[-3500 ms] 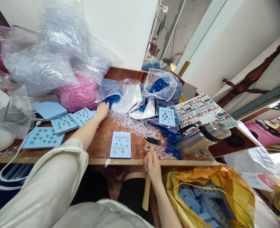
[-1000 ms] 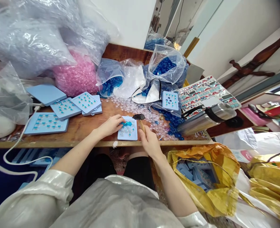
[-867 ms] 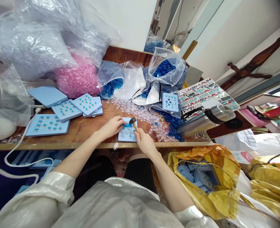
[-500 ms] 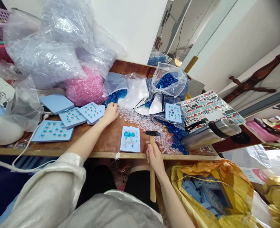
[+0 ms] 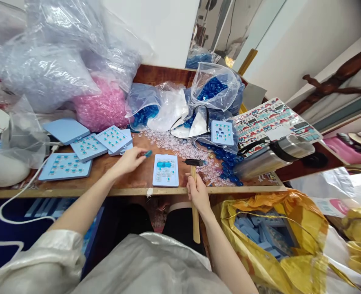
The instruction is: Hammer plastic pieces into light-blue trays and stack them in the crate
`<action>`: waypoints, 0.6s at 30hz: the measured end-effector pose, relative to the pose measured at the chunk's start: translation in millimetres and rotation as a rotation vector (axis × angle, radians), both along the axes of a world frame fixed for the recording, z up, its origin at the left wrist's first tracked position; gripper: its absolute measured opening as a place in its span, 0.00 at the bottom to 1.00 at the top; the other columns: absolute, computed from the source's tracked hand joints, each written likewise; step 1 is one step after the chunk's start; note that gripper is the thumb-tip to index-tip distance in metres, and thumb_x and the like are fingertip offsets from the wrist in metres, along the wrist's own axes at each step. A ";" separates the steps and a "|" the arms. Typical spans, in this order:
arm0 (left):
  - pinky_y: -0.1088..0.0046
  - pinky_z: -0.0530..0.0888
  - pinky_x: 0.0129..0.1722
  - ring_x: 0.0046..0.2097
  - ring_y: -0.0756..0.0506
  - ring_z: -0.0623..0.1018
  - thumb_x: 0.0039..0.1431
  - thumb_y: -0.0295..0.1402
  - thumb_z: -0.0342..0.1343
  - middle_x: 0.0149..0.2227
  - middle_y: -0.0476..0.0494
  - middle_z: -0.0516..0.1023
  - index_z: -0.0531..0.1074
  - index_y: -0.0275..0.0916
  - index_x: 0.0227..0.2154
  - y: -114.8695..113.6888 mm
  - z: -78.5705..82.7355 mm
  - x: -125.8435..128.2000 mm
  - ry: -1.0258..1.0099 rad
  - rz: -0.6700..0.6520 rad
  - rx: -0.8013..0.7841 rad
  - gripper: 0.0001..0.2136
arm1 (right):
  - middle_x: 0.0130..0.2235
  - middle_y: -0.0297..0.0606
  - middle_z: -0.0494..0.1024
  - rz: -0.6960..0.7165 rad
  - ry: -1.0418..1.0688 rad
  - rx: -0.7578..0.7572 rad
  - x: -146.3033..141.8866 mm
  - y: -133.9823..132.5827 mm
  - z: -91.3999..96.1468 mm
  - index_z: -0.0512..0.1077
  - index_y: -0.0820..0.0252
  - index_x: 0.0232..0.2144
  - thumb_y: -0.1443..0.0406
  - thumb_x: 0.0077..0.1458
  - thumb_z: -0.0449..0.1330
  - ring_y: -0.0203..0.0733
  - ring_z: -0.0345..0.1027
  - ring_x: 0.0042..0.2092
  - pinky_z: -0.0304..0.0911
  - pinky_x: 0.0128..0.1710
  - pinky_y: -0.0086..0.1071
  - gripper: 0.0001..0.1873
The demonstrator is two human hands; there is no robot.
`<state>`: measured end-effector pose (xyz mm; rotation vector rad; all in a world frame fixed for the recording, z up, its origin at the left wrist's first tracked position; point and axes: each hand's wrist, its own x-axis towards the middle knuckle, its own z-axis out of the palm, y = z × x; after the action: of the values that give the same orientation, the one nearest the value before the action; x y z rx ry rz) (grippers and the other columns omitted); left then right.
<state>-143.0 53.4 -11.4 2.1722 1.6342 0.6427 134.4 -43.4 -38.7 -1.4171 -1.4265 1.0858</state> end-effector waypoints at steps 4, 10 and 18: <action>0.64 0.69 0.44 0.41 0.44 0.72 0.59 0.33 0.45 0.38 0.39 0.73 0.72 0.36 0.40 -46.8 -19.5 0.2 0.069 -0.067 0.067 0.13 | 0.18 0.24 0.59 0.016 -0.045 0.010 0.4 -0.2 0.1 0.64 0.60 0.43 0.53 0.58 0.45 0.29 0.53 0.16 0.52 0.17 0.23 0.19; 0.61 0.69 0.44 0.43 0.43 0.68 0.60 0.32 0.45 0.39 0.39 0.70 0.69 0.38 0.44 -57.0 -35.6 -4.2 0.103 -0.081 0.256 0.12 | 0.18 0.24 0.59 -0.008 -0.060 0.006 -1.8 -2.5 1.6 0.64 0.60 0.42 0.53 0.58 0.45 0.29 0.53 0.16 0.52 0.17 0.23 0.20; 0.67 0.67 0.46 0.44 0.46 0.69 0.60 0.33 0.47 0.40 0.43 0.71 0.67 0.38 0.40 -79.2 -7.8 32.0 -0.078 -0.174 0.276 0.09 | 0.18 0.24 0.59 -0.006 -0.082 0.002 -2.3 -2.9 4.3 0.64 0.60 0.42 0.53 0.59 0.44 0.29 0.53 0.16 0.54 0.19 0.24 0.19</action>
<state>-111.0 -25.8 -19.2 2.4131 1.3658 0.9343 132.1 -46.4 -34.4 -1.4784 -1.4800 1.0330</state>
